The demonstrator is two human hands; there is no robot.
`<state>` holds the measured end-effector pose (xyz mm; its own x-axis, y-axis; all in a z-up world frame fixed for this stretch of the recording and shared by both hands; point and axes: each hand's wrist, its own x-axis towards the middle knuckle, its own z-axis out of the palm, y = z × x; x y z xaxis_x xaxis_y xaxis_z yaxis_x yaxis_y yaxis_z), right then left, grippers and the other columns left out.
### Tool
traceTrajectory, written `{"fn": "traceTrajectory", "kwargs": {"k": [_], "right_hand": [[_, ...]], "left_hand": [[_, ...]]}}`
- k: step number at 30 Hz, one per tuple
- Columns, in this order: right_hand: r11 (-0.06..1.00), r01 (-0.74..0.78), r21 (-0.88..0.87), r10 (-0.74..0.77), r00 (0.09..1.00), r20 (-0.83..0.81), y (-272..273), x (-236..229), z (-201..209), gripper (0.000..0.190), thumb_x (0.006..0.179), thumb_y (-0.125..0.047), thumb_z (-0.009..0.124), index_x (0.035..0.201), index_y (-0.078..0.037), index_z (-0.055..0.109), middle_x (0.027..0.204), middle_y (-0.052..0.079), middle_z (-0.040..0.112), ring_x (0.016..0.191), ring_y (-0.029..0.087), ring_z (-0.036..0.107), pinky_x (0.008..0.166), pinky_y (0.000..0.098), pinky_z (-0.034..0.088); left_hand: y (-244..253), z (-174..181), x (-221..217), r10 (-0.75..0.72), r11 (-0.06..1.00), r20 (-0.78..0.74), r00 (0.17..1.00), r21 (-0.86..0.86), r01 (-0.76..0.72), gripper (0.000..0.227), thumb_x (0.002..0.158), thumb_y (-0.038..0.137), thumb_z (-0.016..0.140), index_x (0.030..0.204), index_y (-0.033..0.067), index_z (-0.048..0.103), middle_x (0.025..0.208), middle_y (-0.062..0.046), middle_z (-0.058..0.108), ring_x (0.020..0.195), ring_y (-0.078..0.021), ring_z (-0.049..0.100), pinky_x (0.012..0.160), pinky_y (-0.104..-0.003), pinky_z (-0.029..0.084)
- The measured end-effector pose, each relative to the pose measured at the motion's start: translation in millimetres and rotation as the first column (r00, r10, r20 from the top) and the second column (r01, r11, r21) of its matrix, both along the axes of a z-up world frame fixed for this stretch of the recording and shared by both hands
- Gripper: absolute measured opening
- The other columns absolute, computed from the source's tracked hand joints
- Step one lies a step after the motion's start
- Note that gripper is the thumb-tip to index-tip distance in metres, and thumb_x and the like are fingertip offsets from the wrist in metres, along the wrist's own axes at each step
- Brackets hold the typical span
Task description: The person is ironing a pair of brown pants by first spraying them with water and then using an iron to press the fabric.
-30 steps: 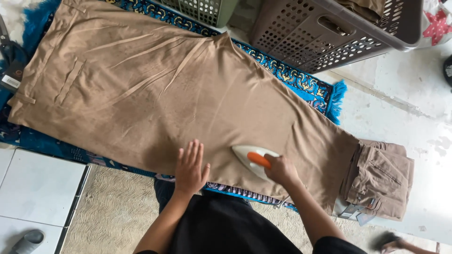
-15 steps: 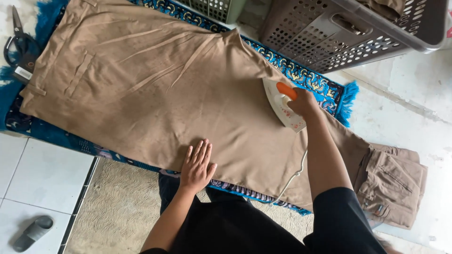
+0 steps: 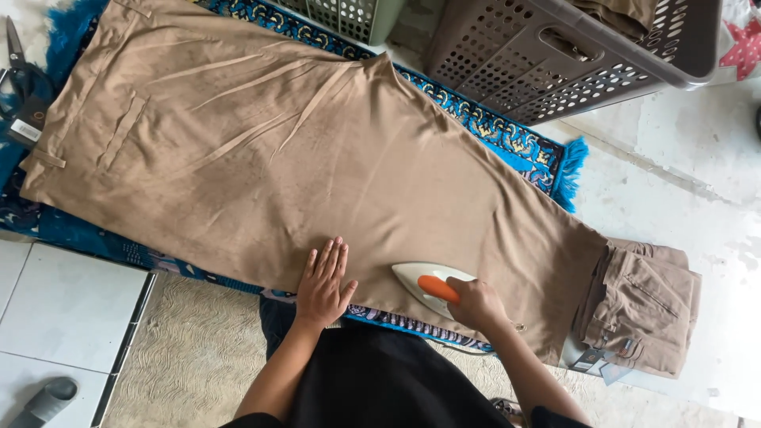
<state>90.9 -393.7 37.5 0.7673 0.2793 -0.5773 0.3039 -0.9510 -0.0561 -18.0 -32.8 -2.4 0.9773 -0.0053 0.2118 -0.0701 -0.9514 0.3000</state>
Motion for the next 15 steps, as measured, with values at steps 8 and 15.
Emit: {"fn": "traceTrajectory", "kwargs": {"k": [8,15], "right_hand": [[0.964,0.163,0.210,-0.198,0.967,0.158,79,102,66,0.050,0.078,-0.021,0.067,0.128,-0.011,0.070,0.099,0.031,0.073,0.097,0.049,0.070,0.090,0.0544,0.054],[0.868,0.346,0.356,-0.403,0.910,0.097,53,240,-11,0.051,0.066,-0.025,0.076,0.117,-0.022,0.071,0.071,0.007,0.070,0.038,0.022,0.065,0.035,0.0330,0.055]], "left_hand": [[1,-2,0,0.003,1.000,-0.057,0.998,0.025,-0.001,0.076,0.100,0.055,0.034,0.160,0.0076,0.030,0.168,-0.014,0.026,0.155,-0.0264,0.024,0.127,-0.048,0.009],[1,8,4,0.003,1.000,-0.080,0.997,-0.023,-0.005,0.072,0.101,0.051,0.038,0.159,0.0090,0.034,0.167,-0.013,0.029,0.153,-0.0268,0.028,0.126,-0.049,0.014]]}}
